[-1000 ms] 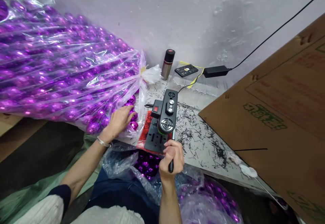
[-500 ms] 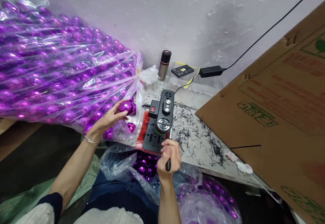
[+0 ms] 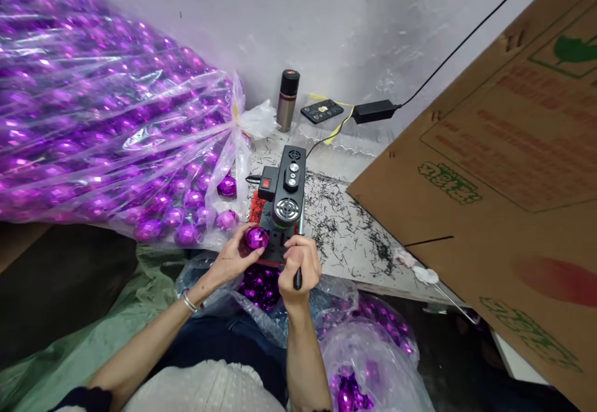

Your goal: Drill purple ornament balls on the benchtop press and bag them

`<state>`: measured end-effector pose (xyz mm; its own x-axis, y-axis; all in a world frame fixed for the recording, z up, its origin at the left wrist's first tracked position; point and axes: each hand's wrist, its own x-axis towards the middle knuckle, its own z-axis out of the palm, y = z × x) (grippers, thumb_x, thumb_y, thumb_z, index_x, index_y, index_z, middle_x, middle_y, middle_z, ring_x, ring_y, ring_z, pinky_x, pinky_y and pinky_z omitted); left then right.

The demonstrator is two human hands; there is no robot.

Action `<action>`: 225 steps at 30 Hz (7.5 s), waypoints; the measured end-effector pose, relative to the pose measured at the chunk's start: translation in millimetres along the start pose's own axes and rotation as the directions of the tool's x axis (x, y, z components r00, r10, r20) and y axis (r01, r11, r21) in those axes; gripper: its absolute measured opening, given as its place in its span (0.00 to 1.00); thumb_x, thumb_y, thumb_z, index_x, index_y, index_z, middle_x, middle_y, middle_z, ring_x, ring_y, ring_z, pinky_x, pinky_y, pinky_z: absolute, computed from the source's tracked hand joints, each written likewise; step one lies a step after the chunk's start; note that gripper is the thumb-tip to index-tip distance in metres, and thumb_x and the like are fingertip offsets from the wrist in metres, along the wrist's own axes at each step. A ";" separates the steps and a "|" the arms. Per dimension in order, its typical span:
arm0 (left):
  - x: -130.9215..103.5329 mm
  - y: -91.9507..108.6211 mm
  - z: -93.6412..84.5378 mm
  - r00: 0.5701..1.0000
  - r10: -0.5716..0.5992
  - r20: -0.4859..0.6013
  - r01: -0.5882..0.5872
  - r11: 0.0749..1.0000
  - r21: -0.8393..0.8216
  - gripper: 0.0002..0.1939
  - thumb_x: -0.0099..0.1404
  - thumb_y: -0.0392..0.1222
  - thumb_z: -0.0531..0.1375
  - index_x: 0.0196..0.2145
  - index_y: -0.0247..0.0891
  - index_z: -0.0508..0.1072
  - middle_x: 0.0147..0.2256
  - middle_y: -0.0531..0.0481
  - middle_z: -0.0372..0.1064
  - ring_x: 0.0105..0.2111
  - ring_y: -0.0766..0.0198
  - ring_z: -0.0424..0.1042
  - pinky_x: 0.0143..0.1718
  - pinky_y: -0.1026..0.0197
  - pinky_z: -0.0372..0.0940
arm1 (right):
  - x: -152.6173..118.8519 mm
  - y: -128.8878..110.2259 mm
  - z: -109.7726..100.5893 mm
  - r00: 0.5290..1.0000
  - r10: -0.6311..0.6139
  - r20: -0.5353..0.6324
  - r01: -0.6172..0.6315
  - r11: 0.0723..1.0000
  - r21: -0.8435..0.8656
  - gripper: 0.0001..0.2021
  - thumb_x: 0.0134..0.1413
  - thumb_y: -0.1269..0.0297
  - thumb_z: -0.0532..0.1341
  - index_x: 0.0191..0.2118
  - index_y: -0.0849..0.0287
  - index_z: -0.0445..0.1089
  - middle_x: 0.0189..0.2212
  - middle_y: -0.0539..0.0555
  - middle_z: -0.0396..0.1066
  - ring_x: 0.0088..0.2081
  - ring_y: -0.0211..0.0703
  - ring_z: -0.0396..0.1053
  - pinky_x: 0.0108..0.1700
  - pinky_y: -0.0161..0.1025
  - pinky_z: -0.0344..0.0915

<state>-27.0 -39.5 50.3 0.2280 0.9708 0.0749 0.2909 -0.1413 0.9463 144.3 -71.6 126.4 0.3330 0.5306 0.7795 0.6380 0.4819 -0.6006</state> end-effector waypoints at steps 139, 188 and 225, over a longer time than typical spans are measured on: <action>35.5 -26.4 22.0 0.958 0.285 0.025 -0.283 0.931 0.231 0.31 0.75 0.53 0.70 0.70 0.44 0.69 0.63 0.37 0.78 0.64 0.45 0.79 0.66 0.42 0.74 | 29.3 -17.0 1.0 1.000 0.008 -0.016 -0.007 0.999 0.045 0.20 0.78 0.68 0.54 0.29 0.53 0.66 0.24 0.47 0.67 0.30 0.39 0.71 0.35 0.40 0.66; 46.8 -43.9 49.1 0.959 0.283 0.006 -0.278 0.937 0.211 0.35 0.67 0.52 0.76 0.67 0.43 0.73 0.60 0.38 0.80 0.63 0.42 0.78 0.72 0.33 0.67 | -27.5 36.6 23.7 0.980 -0.138 -0.147 0.155 0.981 0.116 0.18 0.78 0.67 0.50 0.32 0.53 0.64 0.30 0.46 0.67 0.28 0.38 0.67 0.36 0.42 0.67; 65.6 18.1 -104.8 0.993 0.048 0.111 -0.115 0.659 0.743 0.14 0.77 0.50 0.64 0.51 0.40 0.83 0.43 0.39 0.85 0.47 0.44 0.84 0.50 0.50 0.76 | 2.2 0.0 9.5 0.998 0.001 -0.065 0.003 0.998 0.058 0.20 0.78 0.65 0.53 0.28 0.53 0.65 0.26 0.48 0.69 0.30 0.40 0.72 0.34 0.40 0.67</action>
<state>-104.2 41.9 105.3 0.3434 0.9353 0.0850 0.8561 -0.3489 0.3813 138.4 -63.8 126.4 0.3778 0.4850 0.7887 0.5978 0.5227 -0.6077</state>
